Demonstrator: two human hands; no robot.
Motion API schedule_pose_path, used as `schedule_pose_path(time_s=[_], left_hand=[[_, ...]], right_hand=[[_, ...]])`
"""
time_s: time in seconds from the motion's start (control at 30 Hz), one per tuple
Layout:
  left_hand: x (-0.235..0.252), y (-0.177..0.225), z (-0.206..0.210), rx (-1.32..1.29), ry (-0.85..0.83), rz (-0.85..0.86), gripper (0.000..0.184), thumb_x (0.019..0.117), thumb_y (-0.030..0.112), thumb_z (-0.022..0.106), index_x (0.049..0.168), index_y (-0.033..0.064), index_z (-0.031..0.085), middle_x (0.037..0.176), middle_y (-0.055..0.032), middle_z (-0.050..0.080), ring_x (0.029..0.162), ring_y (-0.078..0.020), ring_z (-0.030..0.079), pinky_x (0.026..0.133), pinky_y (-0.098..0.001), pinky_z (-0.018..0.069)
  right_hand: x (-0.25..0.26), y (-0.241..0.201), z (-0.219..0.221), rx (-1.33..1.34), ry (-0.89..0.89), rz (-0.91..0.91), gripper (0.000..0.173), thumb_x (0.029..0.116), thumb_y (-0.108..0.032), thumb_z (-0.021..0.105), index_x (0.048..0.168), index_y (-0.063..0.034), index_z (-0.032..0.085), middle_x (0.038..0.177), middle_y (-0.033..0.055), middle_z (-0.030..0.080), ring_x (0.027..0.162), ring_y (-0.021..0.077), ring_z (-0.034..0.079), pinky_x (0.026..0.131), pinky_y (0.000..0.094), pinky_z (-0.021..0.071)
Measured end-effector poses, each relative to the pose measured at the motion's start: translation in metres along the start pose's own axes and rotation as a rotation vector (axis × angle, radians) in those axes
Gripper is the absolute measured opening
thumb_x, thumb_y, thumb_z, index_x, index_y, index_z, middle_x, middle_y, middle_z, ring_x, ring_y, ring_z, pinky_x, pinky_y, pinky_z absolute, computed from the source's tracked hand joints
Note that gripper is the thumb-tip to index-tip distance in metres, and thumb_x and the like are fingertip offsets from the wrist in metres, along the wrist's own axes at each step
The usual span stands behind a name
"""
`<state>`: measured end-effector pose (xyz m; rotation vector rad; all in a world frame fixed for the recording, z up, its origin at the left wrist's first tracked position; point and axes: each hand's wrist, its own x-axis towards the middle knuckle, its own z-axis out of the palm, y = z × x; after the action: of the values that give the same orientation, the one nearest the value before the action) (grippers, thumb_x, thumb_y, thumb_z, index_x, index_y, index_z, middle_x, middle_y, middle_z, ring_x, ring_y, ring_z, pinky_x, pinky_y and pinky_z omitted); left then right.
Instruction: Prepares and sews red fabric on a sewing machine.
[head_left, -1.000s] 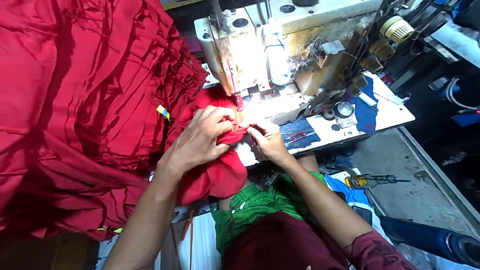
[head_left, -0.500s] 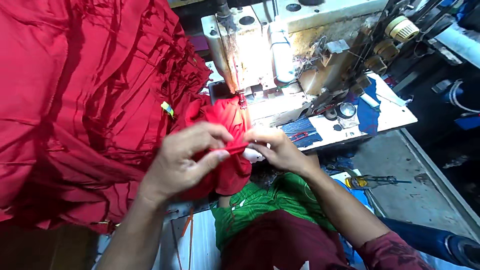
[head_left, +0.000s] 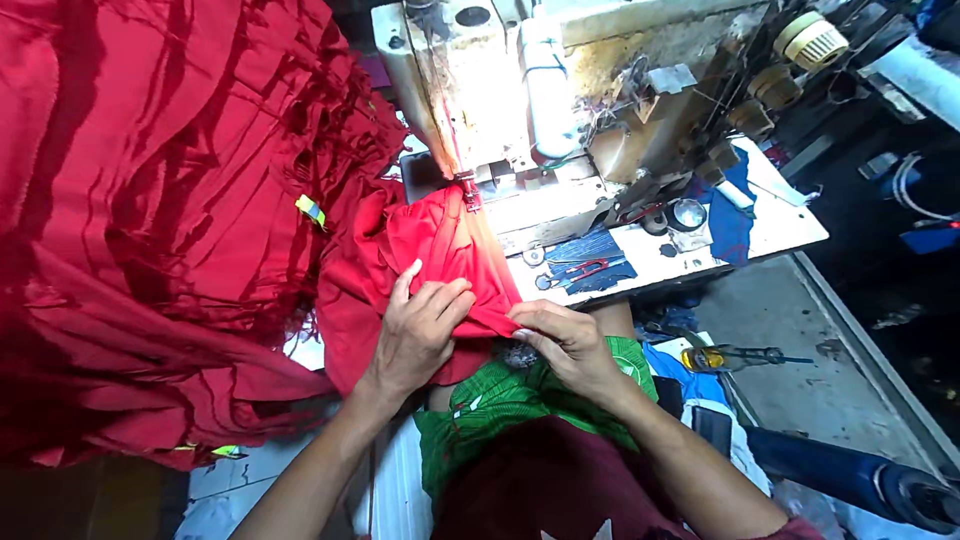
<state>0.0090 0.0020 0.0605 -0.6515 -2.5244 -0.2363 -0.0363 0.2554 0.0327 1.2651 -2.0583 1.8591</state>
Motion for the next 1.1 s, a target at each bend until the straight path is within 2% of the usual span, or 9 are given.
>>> schedule_pose_path(time_s=[0.13, 0.27, 0.37, 0.5, 0.67, 0.8, 0.9, 1.0, 1.1], left_hand=[[0.004, 0.007, -0.026, 0.038, -0.108, 0.012, 0.03, 0.0968, 0.011, 0.058, 0.122, 0.0173, 0.073, 0.122, -0.0015, 0.072, 0.109, -0.024, 0.068, 0.113, -0.0606, 0.0373], [0.012, 0.003, -0.036, 0.071, -0.162, 0.02, 0.027, 0.0949, 0.012, 0.057, 0.115, 0.0161, 0.075, 0.118, -0.0018, 0.072, 0.106, -0.0254, 0.067, 0.112, -0.0611, 0.0365], [0.021, -0.003, -0.041, 0.094, -0.175, 0.026, 0.024, 0.0943, 0.013, 0.058, 0.11, 0.0126, 0.076, 0.119, -0.0042, 0.072, 0.107, -0.0284, 0.067, 0.11, -0.0616, 0.0374], [0.038, -0.016, -0.047, 0.138, -0.198, 0.014, 0.024, 0.0919, 0.012, 0.061, 0.112, 0.0123, 0.075, 0.123, -0.006, 0.07, 0.107, -0.0317, 0.065, 0.108, -0.0618, 0.0383], [0.063, -0.038, -0.053, 0.174, -0.199, 0.002, 0.022, 0.0893, 0.007, 0.063, 0.108, 0.0098, 0.075, 0.119, -0.0085, 0.069, 0.106, -0.0342, 0.064, 0.103, -0.0609, 0.0413], [0.069, -0.051, -0.05, 0.073, -0.15, 0.039, 0.037, 0.0909, 0.005, 0.057, 0.123, 0.0138, 0.073, 0.137, -0.0035, 0.065, 0.123, -0.0293, 0.06, 0.107, -0.0532, 0.042], [0.064, -0.058, -0.042, 0.008, -0.135, 0.059, 0.033, 0.0946, 0.006, 0.055, 0.118, 0.0148, 0.076, 0.131, -0.0009, 0.07, 0.122, -0.0267, 0.062, 0.111, -0.052, 0.0398], [0.062, -0.059, -0.04, 0.038, -0.16, 0.049, 0.032, 0.0939, 0.005, 0.056, 0.116, 0.0142, 0.077, 0.13, -0.0017, 0.07, 0.122, -0.0288, 0.061, 0.111, -0.0543, 0.038], [0.065, -0.06, -0.041, 0.054, -0.162, 0.045, 0.03, 0.0933, 0.007, 0.058, 0.115, 0.0141, 0.077, 0.127, -0.0016, 0.071, 0.12, -0.0286, 0.062, 0.111, -0.0541, 0.0383]], right_hand=[[-0.001, 0.0, 0.0, 0.09, 0.014, 0.069, 0.015, 0.101, -0.006, 0.063, 0.107, 0.0015, 0.075, 0.112, 0.01, 0.074, 0.102, 0.0144, 0.071, 0.09, 0.03, 0.0611], [0.003, 0.0, 0.004, 0.112, 0.041, 0.119, 0.015, 0.1013, -0.007, 0.063, 0.106, 0.0003, 0.076, 0.111, 0.0094, 0.073, 0.091, 0.0118, 0.071, 0.079, 0.0268, 0.0615], [0.012, 0.004, 0.006, 0.088, 0.064, 0.163, 0.016, 0.1016, -0.009, 0.063, 0.107, -0.0012, 0.076, 0.111, 0.008, 0.074, 0.092, 0.0118, 0.071, 0.08, 0.0273, 0.0615], [0.031, 0.01, 0.01, 0.105, 0.103, 0.252, 0.015, 0.1013, -0.011, 0.064, 0.107, -0.0041, 0.076, 0.104, 0.0054, 0.074, 0.072, 0.0099, 0.068, 0.062, 0.0259, 0.0599], [0.06, 0.024, 0.015, 0.152, 0.131, 0.253, 0.014, 0.0999, -0.008, 0.065, 0.108, -0.0047, 0.075, 0.104, 0.0056, 0.073, 0.066, 0.0114, 0.065, 0.058, 0.0284, 0.0591], [0.074, 0.033, 0.018, 0.111, 0.142, 0.193, 0.015, 0.1005, -0.008, 0.064, 0.113, -0.0044, 0.072, 0.098, 0.0059, 0.072, 0.064, 0.0119, 0.064, 0.056, 0.0295, 0.0588], [0.078, 0.035, 0.018, 0.087, 0.151, 0.168, 0.015, 0.1002, -0.006, 0.063, 0.112, -0.0044, 0.072, 0.101, 0.0056, 0.072, 0.067, 0.0117, 0.065, 0.06, 0.0294, 0.0595], [0.078, 0.035, 0.019, 0.096, 0.142, 0.162, 0.015, 0.1004, -0.005, 0.062, 0.112, -0.0039, 0.072, 0.106, 0.0065, 0.071, 0.07, 0.0122, 0.066, 0.061, 0.0295, 0.0601], [0.079, 0.033, 0.019, 0.087, 0.144, 0.154, 0.015, 0.1006, -0.005, 0.062, 0.111, -0.0036, 0.072, 0.104, 0.0066, 0.071, 0.069, 0.012, 0.065, 0.06, 0.0292, 0.0594]])
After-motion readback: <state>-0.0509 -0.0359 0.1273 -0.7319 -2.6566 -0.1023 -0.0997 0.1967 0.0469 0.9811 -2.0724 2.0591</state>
